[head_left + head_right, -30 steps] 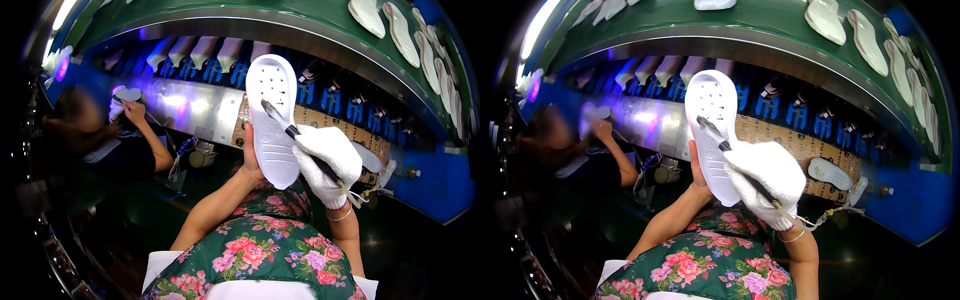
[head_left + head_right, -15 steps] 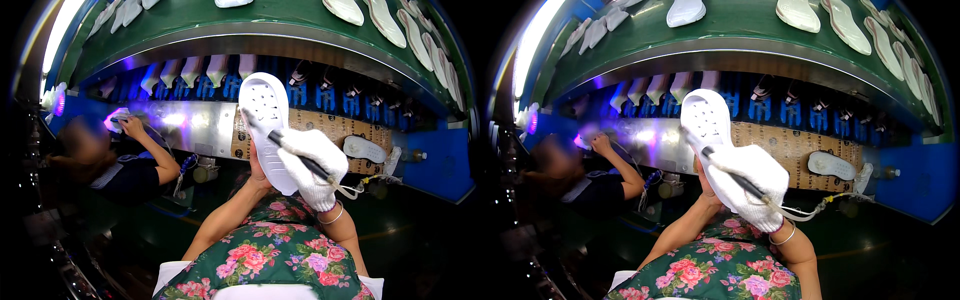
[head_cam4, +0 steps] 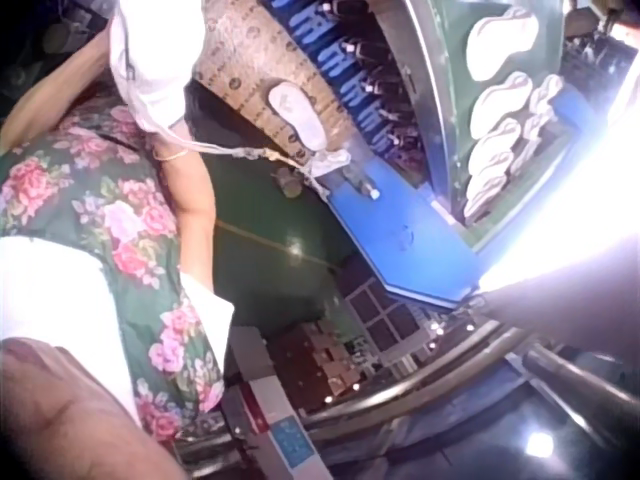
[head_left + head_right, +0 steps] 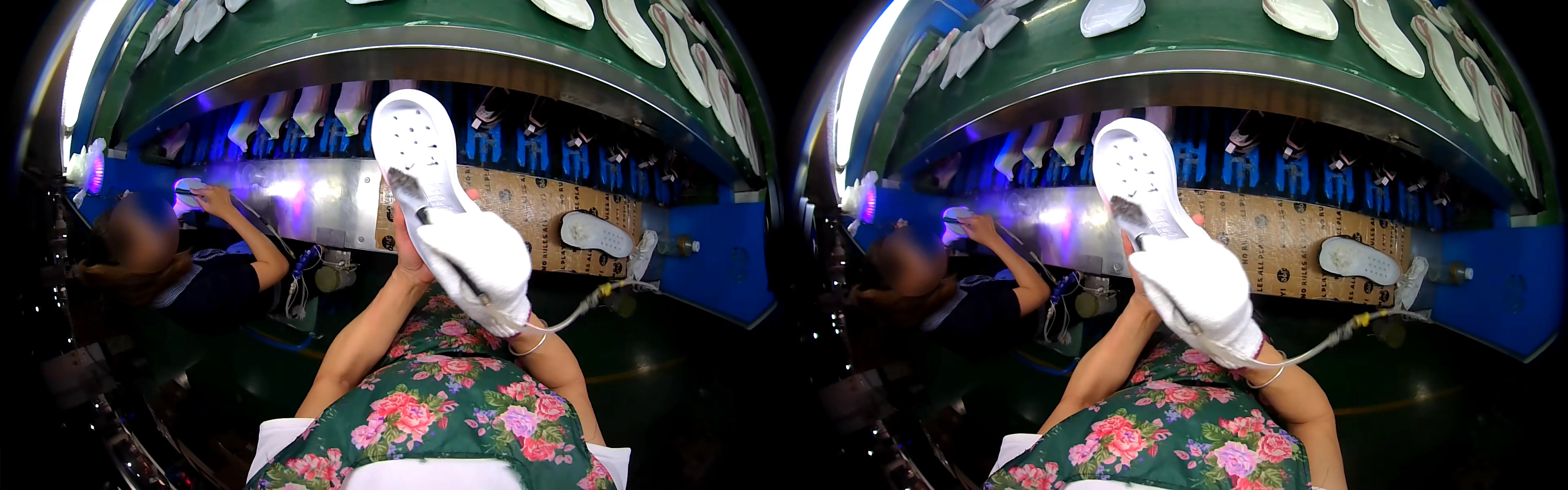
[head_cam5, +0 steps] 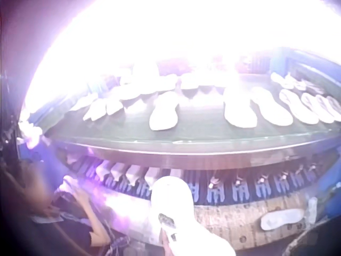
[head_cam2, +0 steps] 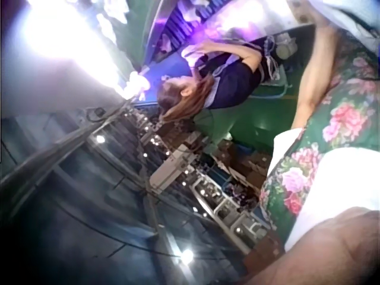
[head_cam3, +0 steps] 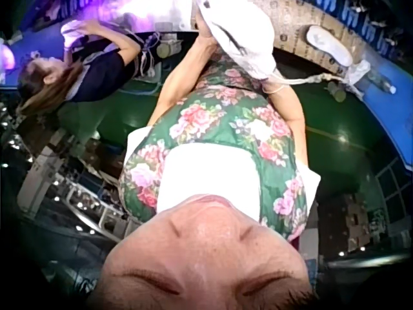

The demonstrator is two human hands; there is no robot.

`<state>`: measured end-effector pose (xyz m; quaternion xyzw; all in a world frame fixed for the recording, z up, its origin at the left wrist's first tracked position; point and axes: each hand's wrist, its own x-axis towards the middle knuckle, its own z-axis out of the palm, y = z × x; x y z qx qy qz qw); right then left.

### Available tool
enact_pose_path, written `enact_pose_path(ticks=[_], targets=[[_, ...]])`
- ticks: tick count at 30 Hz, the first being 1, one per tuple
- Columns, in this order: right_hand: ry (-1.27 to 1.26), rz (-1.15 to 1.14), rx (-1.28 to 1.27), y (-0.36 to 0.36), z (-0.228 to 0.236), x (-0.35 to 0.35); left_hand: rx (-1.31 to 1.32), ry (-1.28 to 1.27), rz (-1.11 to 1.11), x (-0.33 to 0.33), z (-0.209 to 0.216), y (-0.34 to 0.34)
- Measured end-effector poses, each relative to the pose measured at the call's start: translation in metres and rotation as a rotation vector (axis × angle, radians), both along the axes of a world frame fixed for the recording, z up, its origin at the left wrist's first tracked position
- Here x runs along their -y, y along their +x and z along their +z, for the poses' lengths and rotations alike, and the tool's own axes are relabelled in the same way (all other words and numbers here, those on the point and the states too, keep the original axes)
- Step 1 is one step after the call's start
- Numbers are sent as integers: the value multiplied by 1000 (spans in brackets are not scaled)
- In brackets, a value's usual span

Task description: The person retrieves shoe soles from an overhead shelf one at a time and applies adhesive across the surface of each sole using a brush.

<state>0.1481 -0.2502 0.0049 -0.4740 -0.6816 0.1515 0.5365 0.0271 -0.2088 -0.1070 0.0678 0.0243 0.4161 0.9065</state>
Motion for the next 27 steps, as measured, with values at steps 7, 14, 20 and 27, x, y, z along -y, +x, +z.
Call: enact_pose_path(ticks=[7, 14, 20, 27], targets=[[-22, -69, -118, 8, -8, -8, 61, -46, 155, -19, 16, -2], [-133, 202, -211, 8, -1, -5, 68, 36, 67, -28, 19, -2], [-21, 230, 56, 4, -14, -1, 152, 32, -33, -35, 17, -7], [-2, 237, 107, 19, -10, -7, 4, 100, 1, -45, 18, -21]])
